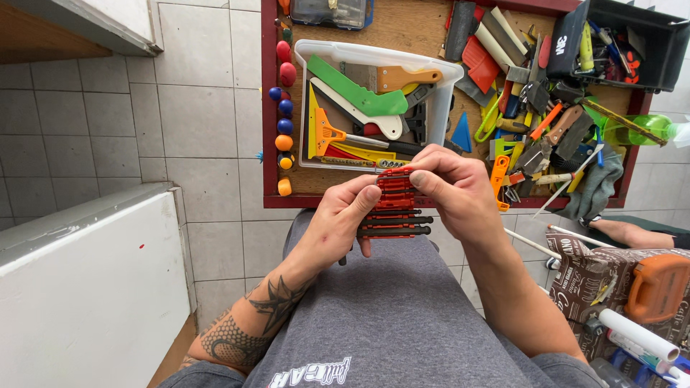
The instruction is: The person stands at a wall-mounted tool board and sorts various hand tools. They move items between a white plastic bin and the board, then pick up a red multi-tool, open and close its components, and place it back on the board.
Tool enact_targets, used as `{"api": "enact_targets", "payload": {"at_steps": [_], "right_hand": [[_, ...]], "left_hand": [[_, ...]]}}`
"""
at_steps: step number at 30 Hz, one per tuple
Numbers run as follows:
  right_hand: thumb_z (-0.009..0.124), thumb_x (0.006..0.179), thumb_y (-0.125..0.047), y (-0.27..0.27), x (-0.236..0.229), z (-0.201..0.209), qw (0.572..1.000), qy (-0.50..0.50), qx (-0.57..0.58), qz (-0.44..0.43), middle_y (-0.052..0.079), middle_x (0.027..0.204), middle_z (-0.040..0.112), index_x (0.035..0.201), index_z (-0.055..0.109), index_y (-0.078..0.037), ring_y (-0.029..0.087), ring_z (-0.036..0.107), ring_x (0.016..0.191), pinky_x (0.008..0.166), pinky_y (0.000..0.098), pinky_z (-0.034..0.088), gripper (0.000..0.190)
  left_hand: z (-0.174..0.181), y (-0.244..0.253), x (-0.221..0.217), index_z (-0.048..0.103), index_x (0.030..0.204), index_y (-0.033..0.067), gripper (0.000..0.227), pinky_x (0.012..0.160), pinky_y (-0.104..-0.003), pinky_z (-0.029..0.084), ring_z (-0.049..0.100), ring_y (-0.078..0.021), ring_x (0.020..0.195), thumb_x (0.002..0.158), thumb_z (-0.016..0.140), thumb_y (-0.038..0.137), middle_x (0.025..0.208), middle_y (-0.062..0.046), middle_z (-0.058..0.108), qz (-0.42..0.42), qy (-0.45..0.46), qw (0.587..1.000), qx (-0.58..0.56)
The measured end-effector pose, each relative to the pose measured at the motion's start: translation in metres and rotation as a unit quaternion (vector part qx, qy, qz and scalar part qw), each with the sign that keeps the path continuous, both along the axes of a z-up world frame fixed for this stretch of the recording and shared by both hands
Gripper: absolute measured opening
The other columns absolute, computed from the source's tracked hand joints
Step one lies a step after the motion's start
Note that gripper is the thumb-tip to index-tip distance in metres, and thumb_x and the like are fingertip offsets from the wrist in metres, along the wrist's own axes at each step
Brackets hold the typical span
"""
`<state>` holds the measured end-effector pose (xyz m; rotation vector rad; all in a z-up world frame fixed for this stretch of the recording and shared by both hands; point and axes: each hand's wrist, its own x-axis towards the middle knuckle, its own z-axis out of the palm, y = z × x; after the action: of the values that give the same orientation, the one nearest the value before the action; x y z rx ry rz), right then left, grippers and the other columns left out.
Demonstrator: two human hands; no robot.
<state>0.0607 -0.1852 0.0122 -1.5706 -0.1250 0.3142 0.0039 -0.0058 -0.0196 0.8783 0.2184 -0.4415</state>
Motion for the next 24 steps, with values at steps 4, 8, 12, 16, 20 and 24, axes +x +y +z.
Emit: {"api": "enact_targets", "payload": {"at_steps": [4, 8, 12, 16, 20, 24], "right_hand": [[0.073, 0.090, -0.001, 0.001, 0.002, 0.004, 1.000, 0.007, -0.005, -0.005, 0.014, 0.079, 0.064, 0.089, 0.076, 0.006, 0.013, 0.057, 0.077, 0.076, 0.0275, 0.050, 0.008], [0.078, 0.087, 0.001, -0.008, 0.004, -0.004, 0.999, 0.011, -0.027, -0.039, 0.012, 0.077, 0.062, 0.087, 0.072, 0.006, 0.011, 0.061, 0.071, 0.065, 0.0250, 0.056, 0.008], [0.080, 0.086, 0.004, -0.011, 0.004, 0.000, 0.998, -0.010, -0.065, -0.020, 0.013, 0.072, 0.060, 0.081, 0.072, 0.005, 0.011, 0.058, 0.067, 0.061, 0.0248, 0.053, 0.009], [0.081, 0.084, 0.004, -0.012, 0.004, 0.005, 0.997, -0.017, -0.075, -0.009, 0.011, 0.072, 0.061, 0.080, 0.073, 0.003, 0.011, 0.057, 0.069, 0.063, 0.0235, 0.051, 0.009], [0.081, 0.083, 0.004, -0.012, 0.005, 0.005, 0.996, -0.025, -0.081, 0.013, 0.012, 0.071, 0.062, 0.079, 0.074, 0.002, 0.012, 0.058, 0.070, 0.066, 0.0236, 0.049, 0.009], [0.081, 0.083, 0.003, -0.016, 0.008, -0.001, 0.995, -0.020, -0.089, 0.030, 0.011, 0.071, 0.064, 0.079, 0.075, 0.001, 0.012, 0.058, 0.071, 0.067, 0.0238, 0.049, 0.008]], "left_hand": [[0.002, -0.002, 0.000, 0.067, 0.134, 0.0037, 0.042, 0.040, -0.036, 0.063, 0.072, -0.0261, 0.059, 0.107, 0.052, 0.031, 0.095, -0.023, 0.072, 0.006, 0.002, 1.000, -0.003], [0.010, 0.000, 0.003, 0.065, 0.137, 0.0035, 0.044, 0.042, -0.036, 0.065, 0.073, -0.0250, 0.064, 0.108, 0.049, 0.033, 0.098, -0.022, 0.072, 0.005, 0.007, 1.000, -0.004], [0.013, 0.002, 0.004, 0.063, 0.139, 0.0045, 0.044, 0.045, -0.037, 0.065, 0.074, -0.0244, 0.068, 0.108, 0.048, 0.033, 0.103, -0.023, 0.073, -0.005, 0.007, 1.000, 0.000], [0.013, 0.002, 0.003, 0.062, 0.141, 0.0042, 0.045, 0.045, -0.036, 0.066, 0.074, -0.0246, 0.070, 0.108, 0.050, 0.031, 0.108, -0.023, 0.072, -0.007, 0.010, 1.000, 0.002], [0.011, 0.001, 0.003, 0.062, 0.140, 0.0034, 0.044, 0.046, -0.036, 0.066, 0.074, -0.0246, 0.071, 0.107, 0.050, 0.031, 0.109, -0.023, 0.072, -0.009, 0.007, 1.000, 0.008], [0.010, 0.003, 0.004, 0.062, 0.140, 0.0028, 0.043, 0.046, -0.037, 0.066, 0.075, -0.0260, 0.071, 0.108, 0.050, 0.030, 0.109, -0.023, 0.072, -0.005, 0.008, 1.000, 0.013]]}}
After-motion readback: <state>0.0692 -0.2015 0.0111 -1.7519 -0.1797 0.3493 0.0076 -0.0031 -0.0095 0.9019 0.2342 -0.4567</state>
